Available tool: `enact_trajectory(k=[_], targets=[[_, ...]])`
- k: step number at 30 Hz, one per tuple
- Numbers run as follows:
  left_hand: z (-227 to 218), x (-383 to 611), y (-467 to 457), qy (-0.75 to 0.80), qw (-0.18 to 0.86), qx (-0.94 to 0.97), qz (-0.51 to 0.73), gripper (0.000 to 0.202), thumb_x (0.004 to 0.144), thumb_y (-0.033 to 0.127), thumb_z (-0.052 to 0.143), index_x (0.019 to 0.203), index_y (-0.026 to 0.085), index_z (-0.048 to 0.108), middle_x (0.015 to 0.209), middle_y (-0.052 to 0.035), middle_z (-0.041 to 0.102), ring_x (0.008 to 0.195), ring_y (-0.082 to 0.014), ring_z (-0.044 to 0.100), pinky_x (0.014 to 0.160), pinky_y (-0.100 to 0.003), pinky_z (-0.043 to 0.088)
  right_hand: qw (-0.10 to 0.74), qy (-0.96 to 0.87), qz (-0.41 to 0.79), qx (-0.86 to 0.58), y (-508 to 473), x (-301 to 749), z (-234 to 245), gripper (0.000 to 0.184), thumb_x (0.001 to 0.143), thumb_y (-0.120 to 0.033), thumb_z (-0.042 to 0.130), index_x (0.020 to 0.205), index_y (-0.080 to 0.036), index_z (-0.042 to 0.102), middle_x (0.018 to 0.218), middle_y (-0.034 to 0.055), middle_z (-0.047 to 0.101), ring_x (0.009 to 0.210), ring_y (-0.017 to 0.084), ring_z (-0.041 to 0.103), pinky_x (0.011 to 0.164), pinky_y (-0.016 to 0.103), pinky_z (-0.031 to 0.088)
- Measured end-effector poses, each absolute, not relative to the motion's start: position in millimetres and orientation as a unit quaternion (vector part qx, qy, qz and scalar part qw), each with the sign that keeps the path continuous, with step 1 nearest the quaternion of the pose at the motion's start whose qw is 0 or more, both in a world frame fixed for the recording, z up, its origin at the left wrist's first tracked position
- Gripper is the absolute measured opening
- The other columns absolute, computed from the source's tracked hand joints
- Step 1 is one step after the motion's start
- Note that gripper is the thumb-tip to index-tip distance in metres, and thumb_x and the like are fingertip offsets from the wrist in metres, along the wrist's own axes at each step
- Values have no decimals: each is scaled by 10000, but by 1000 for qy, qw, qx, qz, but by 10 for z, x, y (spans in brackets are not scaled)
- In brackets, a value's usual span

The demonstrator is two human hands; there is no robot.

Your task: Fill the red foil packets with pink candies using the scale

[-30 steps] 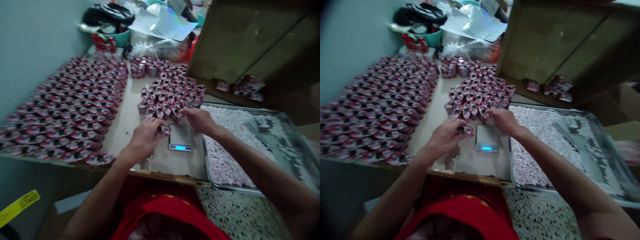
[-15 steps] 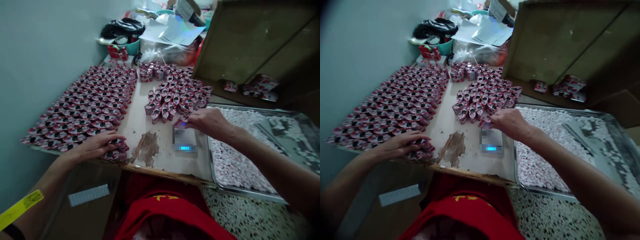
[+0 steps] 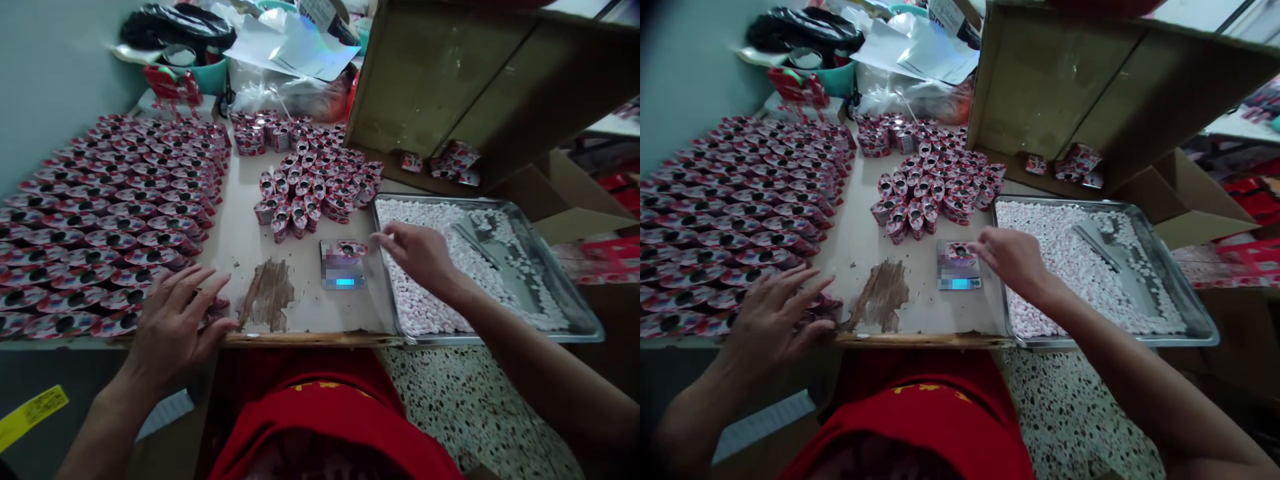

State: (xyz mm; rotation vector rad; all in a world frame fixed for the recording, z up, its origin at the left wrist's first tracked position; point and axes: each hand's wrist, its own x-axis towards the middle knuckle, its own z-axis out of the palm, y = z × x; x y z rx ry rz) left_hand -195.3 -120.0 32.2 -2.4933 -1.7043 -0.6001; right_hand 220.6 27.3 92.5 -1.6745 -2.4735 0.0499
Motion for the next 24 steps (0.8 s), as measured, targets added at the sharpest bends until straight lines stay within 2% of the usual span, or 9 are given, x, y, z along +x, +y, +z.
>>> enact_trajectory(k=[3, 5, 8, 11, 14, 16, 18, 21, 24], targets=[[394, -1547, -1082, -538, 45, -789, -292, 503, 958, 391, 717, 1437, 282, 608, 1373, -131, 689, 1321, -369, 617, 1218, -615, 403, 175, -762, 115, -613, 336, 2624, 926, 523, 1038, -641, 506, 821, -220, 727, 583, 5, 551, 565, 184, 490, 583, 319, 271], [358, -1148, -914, -552, 13, -750, -364, 401, 948, 346, 743, 1335, 287, 661, 1252, -91, 739, 1213, -309, 674, 1152, -527, 485, 210, -721, 206, -627, 366, 2846, 867, 572, 982, -723, 528, 784, -220, 718, 549, -18, 457, 542, 174, 428, 575, 321, 277], [210, -576, -611, -613, -158, -650, -421, 468, 923, 359, 767, 1358, 263, 623, 1206, -74, 746, 1093, -250, 703, 1003, -434, 567, 261, -648, 341, -630, 387, 3027, 742, 565, 903, -773, 615, 824, -224, 721, 559, -42, 383, 530, 160, 369, 555, 320, 273], [99, -276, -385, -650, -297, -582, -387, 666, 834, 367, 847, 1419, 253, 549, 1230, -74, 741, 1013, -222, 690, 897, -387, 575, 346, -548, 464, -604, 427, 3139, 626, 502, 888, -745, 666, 902, -244, 689, 601, -47, 390, 532, 155, 385, 531, 313, 324], [85, -228, -298, -663, -304, -581, -362, 702, 796, 344, 879, 1411, 267, 548, 1256, -70, 736, 1037, -225, 673, 910, -392, 551, 408, -461, 531, -581, 483, 3300, 533, 393, 872, -635, 733, 916, -249, 673, 696, 7, 536, 618, 175, 508, 562, 318, 449], [75, -231, -276, -657, -301, -592, -358, 656, 796, 332, 879, 1376, 265, 581, 1262, -68, 737, 1077, -231, 679, 924, -392, 548, 405, -449, 542, -583, 495, 3414, 485, 323, 820, -528, 804, 919, -236, 706, 792, 53, 639, 692, 184, 574, 600, 317, 501], [29, -207, -241, -647, -302, -604, -354, 604, 797, 325, 877, 1337, 253, 618, 1274, -69, 736, 1113, -238, 682, 930, -389, 551, 362, -472, 548, -588, 473, 3493, 450, 319, 760, -465, 850, 934, -215, 753, 844, 68, 693, 713, 174, 598, 615, 305, 513], [-87, -118, -143, -626, -300, -627, -352, 575, 797, 288, 871, 1323, 250, 642, 1318, -67, 723, 1157, -248, 674, 947, -392, 556, 296, -494, 574, -582, 407, 3521, 422, 379, 712, -474, 870, 956, -193, 799, 809, 58, 709, 661, 143, 577, 592, 282, 487], [-163, -38, -36, -616, -293, -639, -356, 603, 781, 231, 878, 1337, 248, 643, 1328, -69, 721, 1164, -248, 669, 954, -393, 556, 295, -480, 590, -579, 353, 3486, 406, 402, 706, -480, 878, 986, -199, 815, 809, 52, 716, 654, 127, 571, 594, 270, 477]])
